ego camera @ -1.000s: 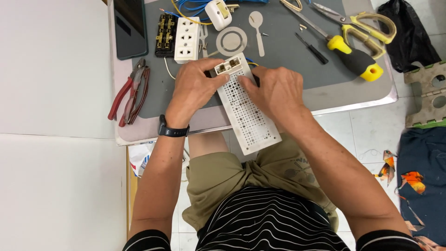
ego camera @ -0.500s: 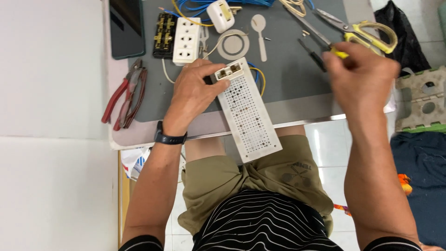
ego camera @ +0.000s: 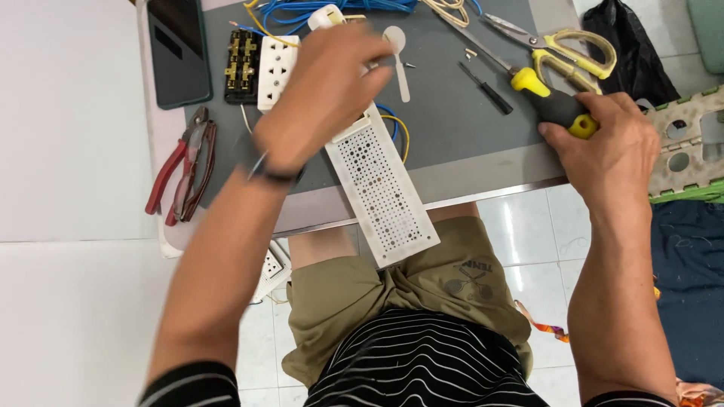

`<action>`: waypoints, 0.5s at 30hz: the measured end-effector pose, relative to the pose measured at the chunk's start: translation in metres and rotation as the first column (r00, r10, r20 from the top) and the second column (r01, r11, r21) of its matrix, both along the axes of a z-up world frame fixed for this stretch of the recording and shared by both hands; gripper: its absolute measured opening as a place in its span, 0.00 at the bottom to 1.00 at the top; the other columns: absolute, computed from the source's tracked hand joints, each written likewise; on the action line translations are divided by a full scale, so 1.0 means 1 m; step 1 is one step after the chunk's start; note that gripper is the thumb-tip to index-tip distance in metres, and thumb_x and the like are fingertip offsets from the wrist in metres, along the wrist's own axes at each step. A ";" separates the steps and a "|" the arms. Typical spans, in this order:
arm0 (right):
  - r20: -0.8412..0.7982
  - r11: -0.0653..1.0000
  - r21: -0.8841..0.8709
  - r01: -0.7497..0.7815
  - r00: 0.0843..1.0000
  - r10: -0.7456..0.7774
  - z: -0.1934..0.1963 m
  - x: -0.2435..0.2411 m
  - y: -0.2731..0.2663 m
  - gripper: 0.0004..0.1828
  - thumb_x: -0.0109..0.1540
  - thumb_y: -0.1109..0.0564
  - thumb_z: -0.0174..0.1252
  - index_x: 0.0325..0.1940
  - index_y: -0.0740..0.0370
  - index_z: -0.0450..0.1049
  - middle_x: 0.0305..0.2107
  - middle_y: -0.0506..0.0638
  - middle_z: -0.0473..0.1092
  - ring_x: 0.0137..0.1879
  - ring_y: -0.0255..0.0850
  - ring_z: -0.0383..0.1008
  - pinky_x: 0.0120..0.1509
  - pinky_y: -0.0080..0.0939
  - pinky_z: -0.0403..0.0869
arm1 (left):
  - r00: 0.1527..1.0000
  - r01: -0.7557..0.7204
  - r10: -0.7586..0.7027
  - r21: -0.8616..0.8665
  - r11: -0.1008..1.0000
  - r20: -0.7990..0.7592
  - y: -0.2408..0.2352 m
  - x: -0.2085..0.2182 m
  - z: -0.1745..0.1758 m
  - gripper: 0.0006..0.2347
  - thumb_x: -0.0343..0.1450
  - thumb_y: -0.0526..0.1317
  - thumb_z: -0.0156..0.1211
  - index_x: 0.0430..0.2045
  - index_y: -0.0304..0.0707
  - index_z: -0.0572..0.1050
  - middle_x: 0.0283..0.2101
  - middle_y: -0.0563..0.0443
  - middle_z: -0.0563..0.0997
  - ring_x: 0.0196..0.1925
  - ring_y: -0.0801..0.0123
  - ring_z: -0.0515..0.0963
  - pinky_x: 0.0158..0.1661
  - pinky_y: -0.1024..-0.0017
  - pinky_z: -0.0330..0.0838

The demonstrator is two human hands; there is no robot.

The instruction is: The person assembles an electrical component by inserting wires into a perforated white plastic housing and securing a socket unit with a screwdriver. They handle the housing, wires, and socket, then use a screwdriver to tighten screws on the socket.

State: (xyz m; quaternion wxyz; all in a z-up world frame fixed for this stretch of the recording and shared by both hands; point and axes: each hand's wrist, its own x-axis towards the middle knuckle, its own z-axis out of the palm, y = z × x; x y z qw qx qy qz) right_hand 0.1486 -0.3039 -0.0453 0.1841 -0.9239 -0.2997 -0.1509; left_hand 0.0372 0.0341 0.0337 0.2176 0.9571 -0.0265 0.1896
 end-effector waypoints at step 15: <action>-0.250 0.654 0.757 0.006 0.927 0.280 0.025 -0.024 -0.031 0.13 0.70 0.73 0.58 0.58 0.78 0.69 0.38 0.66 0.69 0.39 0.51 0.77 0.42 0.39 0.78 | 0.943 0.202 -0.010 0.550 0.810 -0.332 -0.006 0.120 -0.087 0.08 0.54 0.27 0.70 0.21 0.33 0.78 0.31 0.36 0.79 0.36 0.40 0.80 0.32 0.51 0.76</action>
